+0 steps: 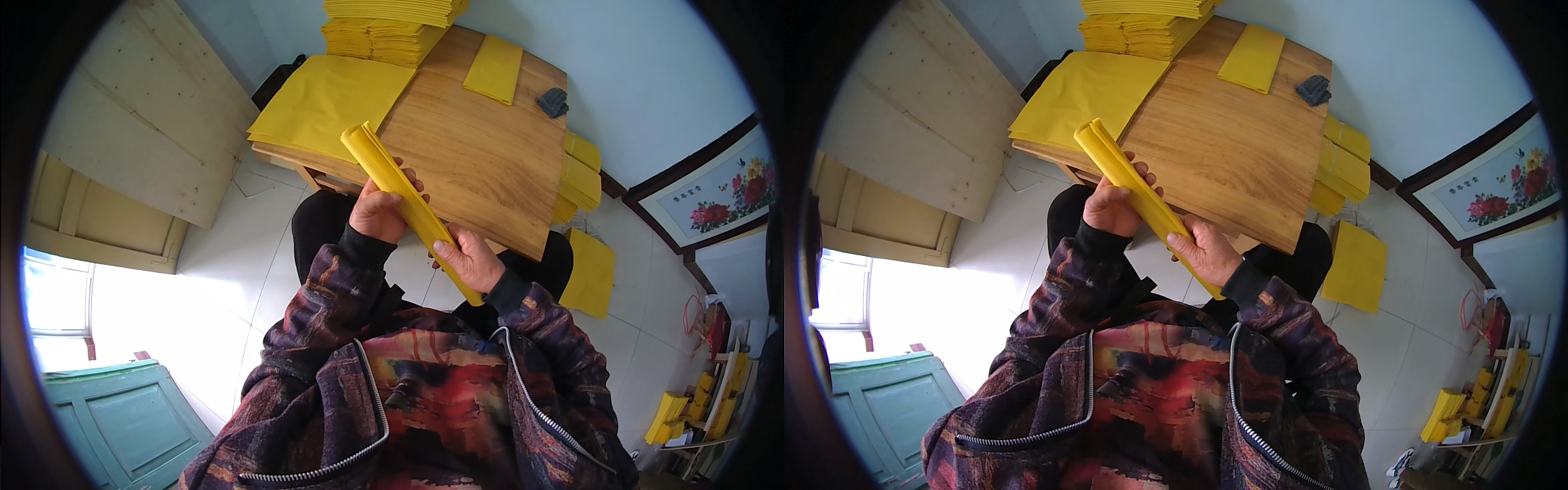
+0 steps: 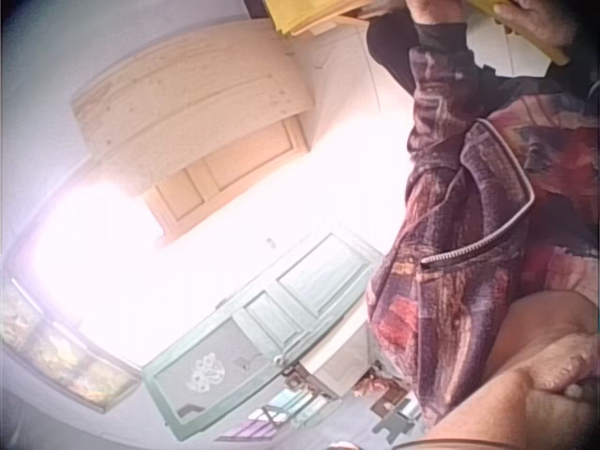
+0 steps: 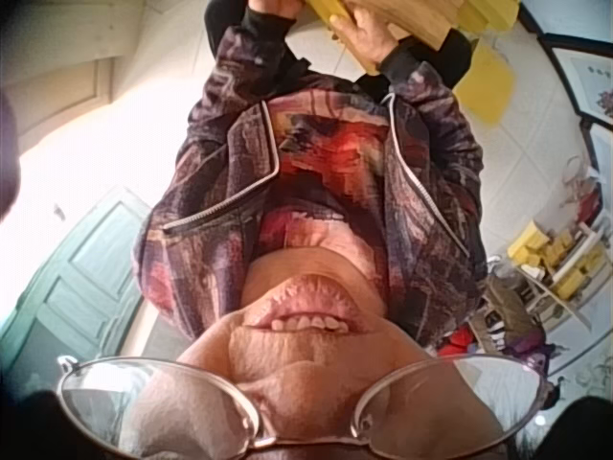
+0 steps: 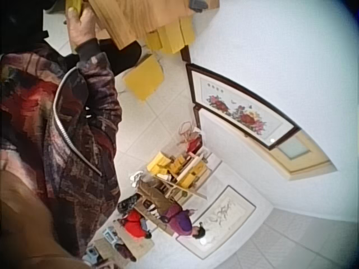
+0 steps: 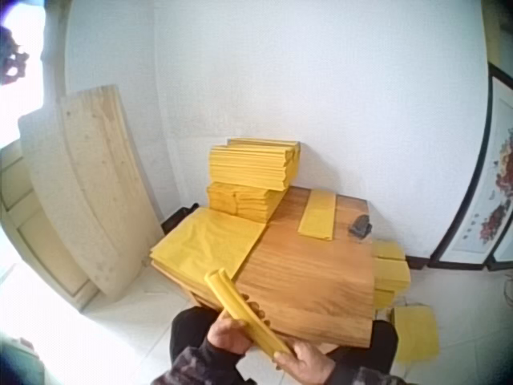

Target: The person folds yellow paper sheets on a wooden table, aligning edges and pressing creases. They stack the folded sheets and roll one into a tight cylinder.

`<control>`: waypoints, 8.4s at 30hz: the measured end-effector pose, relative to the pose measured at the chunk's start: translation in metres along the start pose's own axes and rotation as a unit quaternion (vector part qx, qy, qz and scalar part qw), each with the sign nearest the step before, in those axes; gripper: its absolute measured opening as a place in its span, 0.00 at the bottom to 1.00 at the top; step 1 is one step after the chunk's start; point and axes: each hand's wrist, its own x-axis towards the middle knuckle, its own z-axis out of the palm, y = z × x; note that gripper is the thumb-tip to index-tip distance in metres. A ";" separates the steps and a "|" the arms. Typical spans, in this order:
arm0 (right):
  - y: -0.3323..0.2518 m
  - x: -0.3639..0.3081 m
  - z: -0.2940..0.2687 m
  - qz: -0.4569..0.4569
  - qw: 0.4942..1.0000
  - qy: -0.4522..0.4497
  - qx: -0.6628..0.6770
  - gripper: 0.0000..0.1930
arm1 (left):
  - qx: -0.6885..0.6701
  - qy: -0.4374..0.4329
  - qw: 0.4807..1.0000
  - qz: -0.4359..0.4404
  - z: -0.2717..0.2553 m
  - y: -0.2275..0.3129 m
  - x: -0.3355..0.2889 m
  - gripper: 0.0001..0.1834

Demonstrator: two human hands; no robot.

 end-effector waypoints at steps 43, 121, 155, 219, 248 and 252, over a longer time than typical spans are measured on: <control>0.016 0.015 -0.025 0.037 0.997 -0.012 -0.071 0.19 | 0.022 0.080 0.996 -0.008 -0.017 -0.008 0.001 0.21; 0.049 0.230 -0.258 -0.006 0.668 0.084 -0.740 0.09 | 0.895 -0.228 0.376 0.079 -0.051 -0.072 0.017 0.37; 0.050 -0.040 -0.141 -0.036 0.812 0.303 -0.498 0.08 | 0.894 -0.234 0.381 0.038 -0.042 -0.069 0.017 0.44; 0.043 -0.044 -0.111 0.003 0.802 0.216 -0.556 0.17 | 0.914 -0.209 0.343 0.060 -0.069 0.016 0.030 0.27; 0.028 -0.068 -0.124 0.018 0.854 0.114 -0.507 0.22 | 0.914 -0.306 0.263 0.043 -0.078 0.066 0.070 0.33; 0.031 -0.073 -0.128 0.006 0.868 0.112 -0.484 0.25 | 0.889 -0.328 0.316 0.047 -0.083 0.059 0.077 0.32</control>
